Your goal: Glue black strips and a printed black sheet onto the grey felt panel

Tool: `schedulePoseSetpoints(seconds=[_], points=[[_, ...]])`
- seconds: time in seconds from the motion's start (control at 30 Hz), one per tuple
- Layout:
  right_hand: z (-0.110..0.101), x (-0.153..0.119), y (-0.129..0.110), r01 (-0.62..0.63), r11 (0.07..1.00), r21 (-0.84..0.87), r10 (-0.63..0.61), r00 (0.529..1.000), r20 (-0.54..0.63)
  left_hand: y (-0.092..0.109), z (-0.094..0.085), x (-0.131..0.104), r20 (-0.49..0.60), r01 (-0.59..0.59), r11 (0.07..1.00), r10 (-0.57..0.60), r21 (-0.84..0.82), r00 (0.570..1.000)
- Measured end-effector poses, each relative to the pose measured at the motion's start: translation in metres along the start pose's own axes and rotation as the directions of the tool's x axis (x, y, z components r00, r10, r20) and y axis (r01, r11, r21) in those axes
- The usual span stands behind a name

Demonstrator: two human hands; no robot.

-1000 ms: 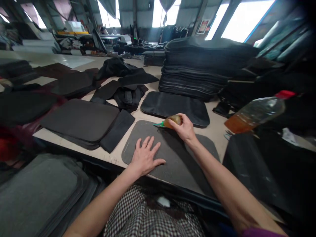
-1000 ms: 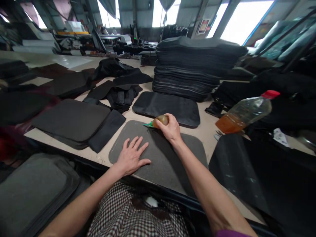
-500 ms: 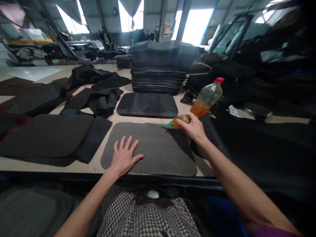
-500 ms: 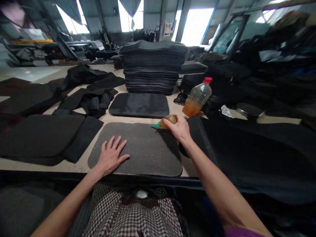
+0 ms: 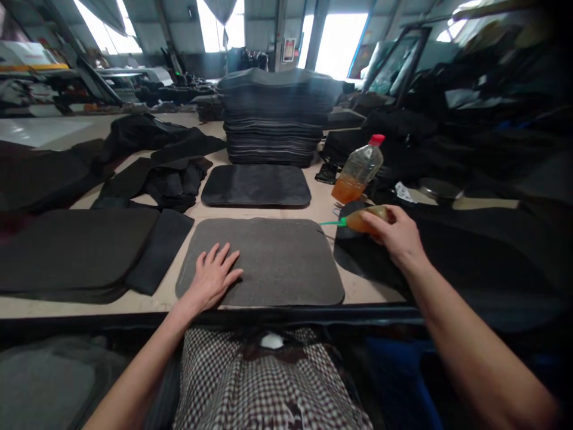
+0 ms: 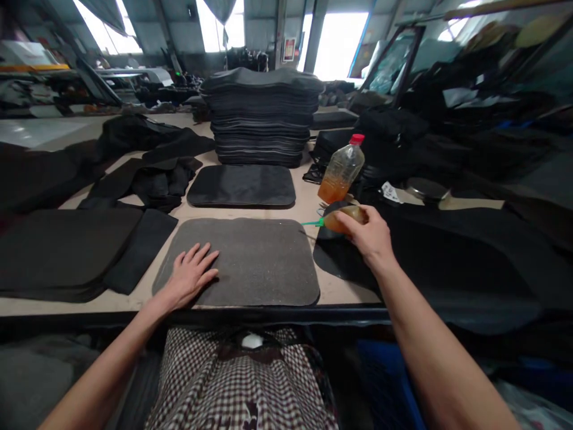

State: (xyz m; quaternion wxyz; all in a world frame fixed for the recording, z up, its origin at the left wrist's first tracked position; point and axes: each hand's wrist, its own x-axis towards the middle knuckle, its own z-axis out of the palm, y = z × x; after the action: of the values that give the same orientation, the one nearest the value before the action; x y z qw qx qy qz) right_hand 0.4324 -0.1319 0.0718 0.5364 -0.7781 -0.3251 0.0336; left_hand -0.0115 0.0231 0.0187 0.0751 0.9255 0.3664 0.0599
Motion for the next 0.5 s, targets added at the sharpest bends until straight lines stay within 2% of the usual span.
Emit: schedulePoseSetpoints(seconds=[0.07,0.13,0.23,0.3,0.4,0.43,0.5], points=[[0.008,-0.018,-0.020,-0.102,0.983,0.155,0.090,0.992,0.087,-0.020,-0.020,-0.006,-0.019,-0.008,0.984,0.004,-0.180,1.000],[0.024,-0.039,-0.042,-0.185,0.950,0.251,0.126,0.964,0.233,-0.045,-0.042,-0.015,-0.089,0.024,0.952,-0.054,-0.306,0.995],[0.060,-0.079,-0.073,-0.269,0.921,0.281,0.111,0.874,0.473,-0.081,-0.066,-0.034,-0.154,0.096,0.942,-0.152,-0.321,0.976],[0.088,-0.110,-0.093,-0.256,0.931,0.259,0.051,0.795,0.605,-0.098,-0.071,-0.047,-0.136,0.110,0.944,-0.159,-0.312,0.978],[0.130,-0.155,-0.119,-0.218,0.942,0.254,-0.040,0.680,0.732,-0.107,-0.066,-0.060,-0.081,0.084,0.946,-0.115,-0.312,0.990],[0.142,-0.167,-0.126,-0.187,0.949,0.255,-0.073,0.655,0.752,-0.105,-0.064,-0.063,-0.070,0.070,0.949,-0.096,-0.308,0.993],[0.164,-0.186,-0.136,-0.072,0.966,0.250,-0.145,0.652,0.744,-0.100,-0.059,-0.067,-0.060,0.048,0.955,-0.068,-0.294,0.996]])
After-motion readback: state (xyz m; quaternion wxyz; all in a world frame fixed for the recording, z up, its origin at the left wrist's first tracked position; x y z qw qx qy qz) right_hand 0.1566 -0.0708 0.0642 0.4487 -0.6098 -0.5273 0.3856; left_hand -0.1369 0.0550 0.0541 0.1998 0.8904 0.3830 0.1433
